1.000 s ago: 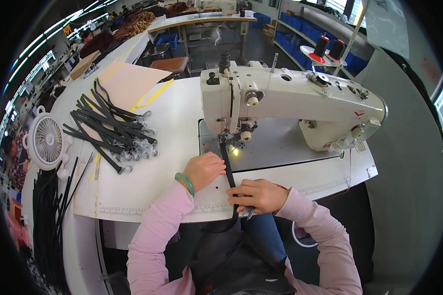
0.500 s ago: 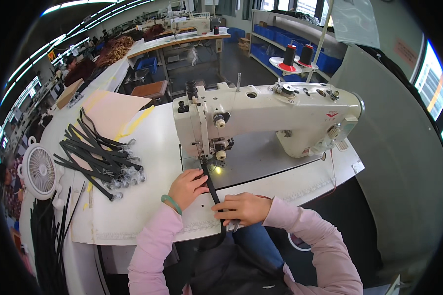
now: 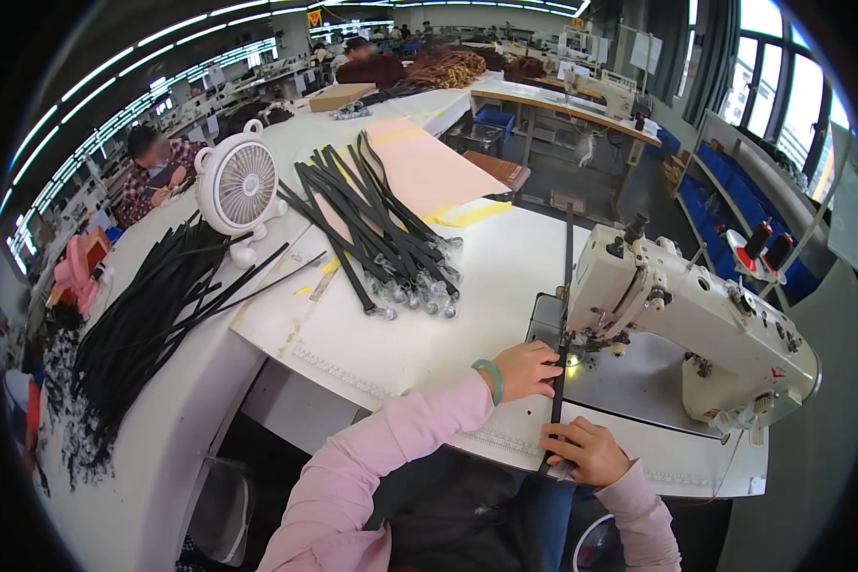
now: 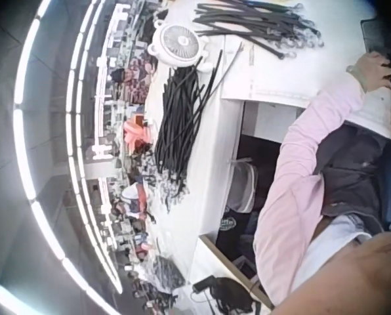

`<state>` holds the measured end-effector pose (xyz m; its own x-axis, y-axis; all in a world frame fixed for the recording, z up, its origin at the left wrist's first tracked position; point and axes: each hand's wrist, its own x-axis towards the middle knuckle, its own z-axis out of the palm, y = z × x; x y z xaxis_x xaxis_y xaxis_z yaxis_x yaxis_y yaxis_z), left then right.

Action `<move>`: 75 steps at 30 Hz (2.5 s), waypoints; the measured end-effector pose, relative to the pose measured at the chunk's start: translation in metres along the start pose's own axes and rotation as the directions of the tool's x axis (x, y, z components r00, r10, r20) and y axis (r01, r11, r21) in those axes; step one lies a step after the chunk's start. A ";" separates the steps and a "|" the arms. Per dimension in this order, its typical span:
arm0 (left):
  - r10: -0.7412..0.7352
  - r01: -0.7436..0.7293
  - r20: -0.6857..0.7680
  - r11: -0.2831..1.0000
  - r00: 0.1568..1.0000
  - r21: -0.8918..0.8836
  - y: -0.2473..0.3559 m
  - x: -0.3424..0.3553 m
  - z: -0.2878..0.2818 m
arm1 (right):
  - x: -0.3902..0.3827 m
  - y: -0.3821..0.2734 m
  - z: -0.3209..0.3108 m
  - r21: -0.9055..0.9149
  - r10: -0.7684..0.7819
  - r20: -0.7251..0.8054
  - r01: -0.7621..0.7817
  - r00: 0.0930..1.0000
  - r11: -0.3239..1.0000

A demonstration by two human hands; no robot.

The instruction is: The person operates an industrial sewing machine to stitch long black straps. They feed the straps through the machine one at a time, guiding them with both hands, and then place the finished pieces onto a pile on the table.

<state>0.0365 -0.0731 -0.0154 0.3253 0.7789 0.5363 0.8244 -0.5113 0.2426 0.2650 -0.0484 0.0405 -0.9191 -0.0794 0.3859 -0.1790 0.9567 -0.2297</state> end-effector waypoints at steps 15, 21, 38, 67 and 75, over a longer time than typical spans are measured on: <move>-0.019 0.018 0.008 1.000 1.000 0.025 0.001 0.001 0.000 | 0.002 0.000 0.000 0.007 -0.003 -0.002 0.003 1.000 1.000; -0.014 0.014 0.004 1.000 1.000 0.024 0.002 0.001 -0.001 | 0.001 0.000 0.001 0.002 0.006 0.000 -0.006 1.000 1.000; -0.007 0.008 -0.002 1.000 1.000 0.016 0.004 0.001 -0.005 | 0.000 0.002 0.002 0.003 0.003 -0.010 -0.003 1.000 1.000; -0.021 0.021 -0.010 0.999 1.000 -0.036 0.005 0.009 -0.009 | -0.003 0.062 0.007 0.048 0.194 -0.013 -0.193 0.981 0.980; -0.114 0.116 -0.036 0.992 0.993 0.055 0.009 0.011 -0.010 | 0.007 0.080 0.011 0.018 0.238 -0.048 -0.238 0.970 0.971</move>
<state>0.0431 -0.0731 0.0008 0.2127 0.8186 0.5336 0.8807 -0.3971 0.2581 0.2400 0.0241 0.0150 -0.9173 0.1643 0.3627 0.0379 0.9428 -0.3312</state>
